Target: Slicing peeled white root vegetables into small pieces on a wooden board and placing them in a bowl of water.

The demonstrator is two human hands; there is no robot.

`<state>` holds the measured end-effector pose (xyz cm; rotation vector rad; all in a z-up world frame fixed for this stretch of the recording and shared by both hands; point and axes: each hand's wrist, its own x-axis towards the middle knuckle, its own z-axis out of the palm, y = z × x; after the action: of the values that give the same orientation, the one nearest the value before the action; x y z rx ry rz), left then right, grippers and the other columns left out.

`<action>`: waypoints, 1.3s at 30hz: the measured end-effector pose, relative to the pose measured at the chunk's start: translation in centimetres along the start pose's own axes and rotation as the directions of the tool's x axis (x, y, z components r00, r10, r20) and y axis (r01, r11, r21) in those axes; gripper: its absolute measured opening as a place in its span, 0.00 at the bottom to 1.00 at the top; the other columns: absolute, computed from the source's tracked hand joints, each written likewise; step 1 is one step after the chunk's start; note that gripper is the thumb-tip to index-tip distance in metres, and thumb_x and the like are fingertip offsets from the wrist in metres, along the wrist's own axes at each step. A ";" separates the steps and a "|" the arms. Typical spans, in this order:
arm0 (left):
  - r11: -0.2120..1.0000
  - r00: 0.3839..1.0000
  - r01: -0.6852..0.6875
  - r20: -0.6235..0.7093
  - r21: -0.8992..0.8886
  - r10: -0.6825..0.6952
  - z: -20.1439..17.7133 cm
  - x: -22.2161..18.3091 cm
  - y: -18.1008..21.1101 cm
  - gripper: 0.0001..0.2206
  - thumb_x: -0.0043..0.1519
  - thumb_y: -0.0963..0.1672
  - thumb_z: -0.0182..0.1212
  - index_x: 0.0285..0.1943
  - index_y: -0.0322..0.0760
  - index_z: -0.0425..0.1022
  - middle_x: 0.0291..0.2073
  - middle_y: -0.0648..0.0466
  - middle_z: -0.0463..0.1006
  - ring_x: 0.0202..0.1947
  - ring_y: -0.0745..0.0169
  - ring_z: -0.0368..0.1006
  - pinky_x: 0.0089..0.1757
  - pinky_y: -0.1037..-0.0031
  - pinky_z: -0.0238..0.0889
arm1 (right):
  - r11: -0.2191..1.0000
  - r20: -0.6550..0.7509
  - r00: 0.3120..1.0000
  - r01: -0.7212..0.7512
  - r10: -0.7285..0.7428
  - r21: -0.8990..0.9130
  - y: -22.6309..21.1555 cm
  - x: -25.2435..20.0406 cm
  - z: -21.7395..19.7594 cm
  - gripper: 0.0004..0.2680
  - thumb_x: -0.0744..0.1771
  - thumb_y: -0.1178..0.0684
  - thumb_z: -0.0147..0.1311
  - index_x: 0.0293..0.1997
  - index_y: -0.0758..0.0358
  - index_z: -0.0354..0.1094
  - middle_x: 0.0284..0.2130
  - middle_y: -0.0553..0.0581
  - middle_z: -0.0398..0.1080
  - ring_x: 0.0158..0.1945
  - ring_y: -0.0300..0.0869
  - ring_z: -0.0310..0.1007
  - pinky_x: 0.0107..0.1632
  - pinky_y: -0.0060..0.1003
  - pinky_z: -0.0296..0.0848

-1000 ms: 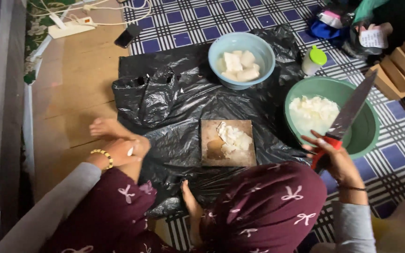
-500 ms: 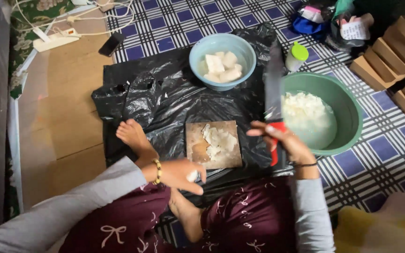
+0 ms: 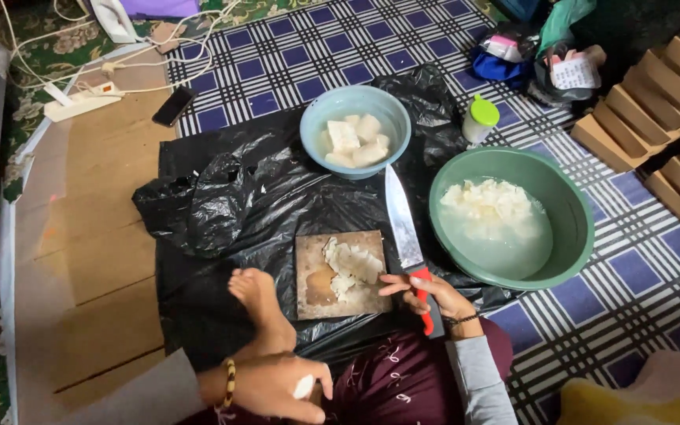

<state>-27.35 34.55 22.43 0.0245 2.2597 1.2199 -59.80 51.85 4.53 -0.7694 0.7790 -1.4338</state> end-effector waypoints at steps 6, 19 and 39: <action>0.998 0.998 0.046 0.039 0.033 -0.047 1.7 -0.9 0.8 0.15 0.61 0.53 0.61 0.53 0.49 0.75 0.33 0.58 0.81 0.36 0.61 0.79 0.39 0.72 0.68 | 0.972 -0.097 0.995 0.002 0.022 0.236 0.8 0.7 -0.6 0.22 0.70 0.51 0.43 0.67 0.86 0.52 0.57 0.78 0.68 0.18 0.32 0.52 0.17 0.21 0.55; 0.963 0.994 0.022 -0.113 0.270 0.009 -1.6 -8.1 -6.3 0.09 0.54 0.49 0.62 0.41 0.51 0.76 0.34 0.60 0.83 0.33 0.57 0.79 0.36 0.69 0.71 | 0.998 -0.246 0.968 -0.033 0.044 0.050 2.7 2.1 7.1 0.22 0.69 0.48 0.41 0.61 0.86 0.63 0.53 0.72 0.74 0.17 0.33 0.57 0.20 0.20 0.57; 0.929 0.978 0.129 -0.200 0.346 -0.061 -12.5 -2.4 -15.6 0.16 0.56 0.54 0.68 0.49 0.55 0.76 0.25 0.54 0.77 0.26 0.54 0.73 0.32 0.65 0.67 | 0.871 -0.369 0.907 0.003 0.205 0.492 16.9 -1.1 4.0 0.23 0.69 0.48 0.39 0.63 0.84 0.63 0.51 0.81 0.73 0.18 0.36 0.57 0.19 0.24 0.55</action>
<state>-27.69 15.20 16.78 -0.0634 2.5874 0.7731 -47.21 52.86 -7.49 -0.0301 0.7154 -1.6252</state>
